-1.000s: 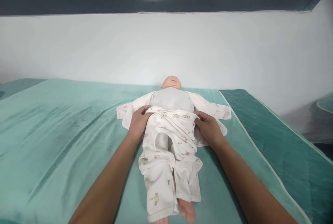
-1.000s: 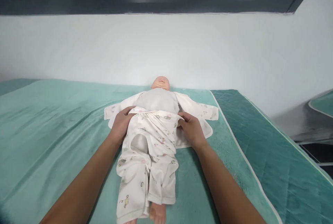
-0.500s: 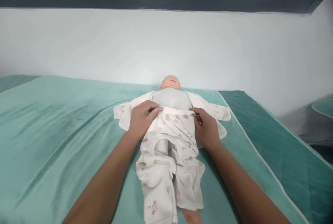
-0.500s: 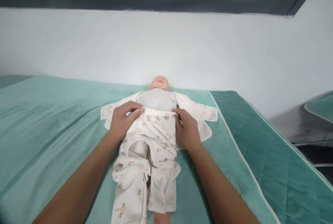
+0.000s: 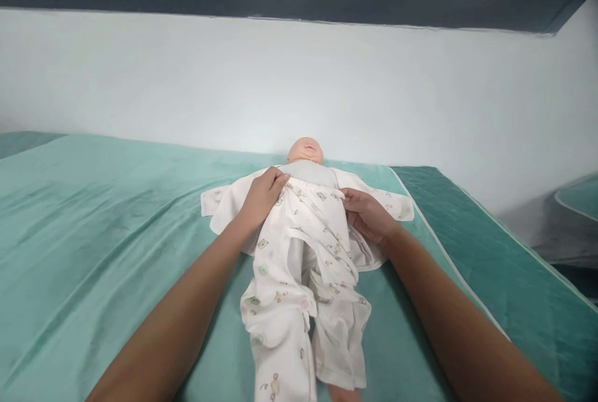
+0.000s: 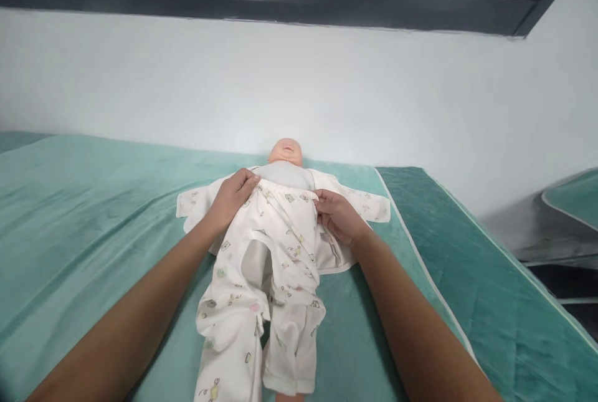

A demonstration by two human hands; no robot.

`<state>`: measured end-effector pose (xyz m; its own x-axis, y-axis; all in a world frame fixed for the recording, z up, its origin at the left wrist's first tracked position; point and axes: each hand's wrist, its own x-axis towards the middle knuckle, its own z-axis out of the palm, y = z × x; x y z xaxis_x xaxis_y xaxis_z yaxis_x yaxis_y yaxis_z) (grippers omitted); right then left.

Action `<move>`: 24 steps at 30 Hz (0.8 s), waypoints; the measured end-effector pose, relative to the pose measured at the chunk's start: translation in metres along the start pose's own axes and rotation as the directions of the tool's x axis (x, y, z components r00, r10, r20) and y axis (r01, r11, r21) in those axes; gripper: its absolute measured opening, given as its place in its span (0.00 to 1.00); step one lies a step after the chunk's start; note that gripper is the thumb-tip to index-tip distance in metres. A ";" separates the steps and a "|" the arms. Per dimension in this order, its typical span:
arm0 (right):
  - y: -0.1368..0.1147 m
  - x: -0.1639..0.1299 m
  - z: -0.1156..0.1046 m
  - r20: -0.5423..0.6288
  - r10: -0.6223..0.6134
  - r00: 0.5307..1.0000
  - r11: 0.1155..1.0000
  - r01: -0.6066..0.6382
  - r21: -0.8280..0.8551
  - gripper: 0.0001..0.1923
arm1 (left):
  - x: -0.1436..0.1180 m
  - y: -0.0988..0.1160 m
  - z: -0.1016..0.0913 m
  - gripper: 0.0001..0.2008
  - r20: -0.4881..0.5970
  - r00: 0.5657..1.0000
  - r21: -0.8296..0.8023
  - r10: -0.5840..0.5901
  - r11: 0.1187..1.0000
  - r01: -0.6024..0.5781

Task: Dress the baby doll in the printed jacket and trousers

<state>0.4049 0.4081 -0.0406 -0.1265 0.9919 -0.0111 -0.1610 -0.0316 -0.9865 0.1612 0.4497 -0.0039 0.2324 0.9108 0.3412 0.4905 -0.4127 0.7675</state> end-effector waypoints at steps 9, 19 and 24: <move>-0.004 -0.019 0.016 -0.100 -0.190 0.977 0.939 0.151 -0.310 0.13 | -0.017 -0.003 -0.011 0.16 0.101 0.994 -0.063 -0.043 0.997 0.050; -0.002 -0.011 0.019 -0.156 -0.399 0.903 0.771 0.239 -0.590 0.10 | -0.021 -0.005 -0.029 0.13 0.230 0.967 -0.075 0.112 0.992 -0.097; 0.000 0.000 0.019 -0.235 -0.401 0.885 0.759 0.178 -0.627 0.12 | -0.012 -0.003 -0.022 0.15 0.175 0.984 0.029 0.028 0.999 -0.034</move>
<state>0.3866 0.4061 -0.0380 0.1824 0.9197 0.3477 0.4689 0.2295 -0.8529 0.1379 0.4399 0.0016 0.3892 0.8829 0.2627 0.5062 -0.4433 0.7398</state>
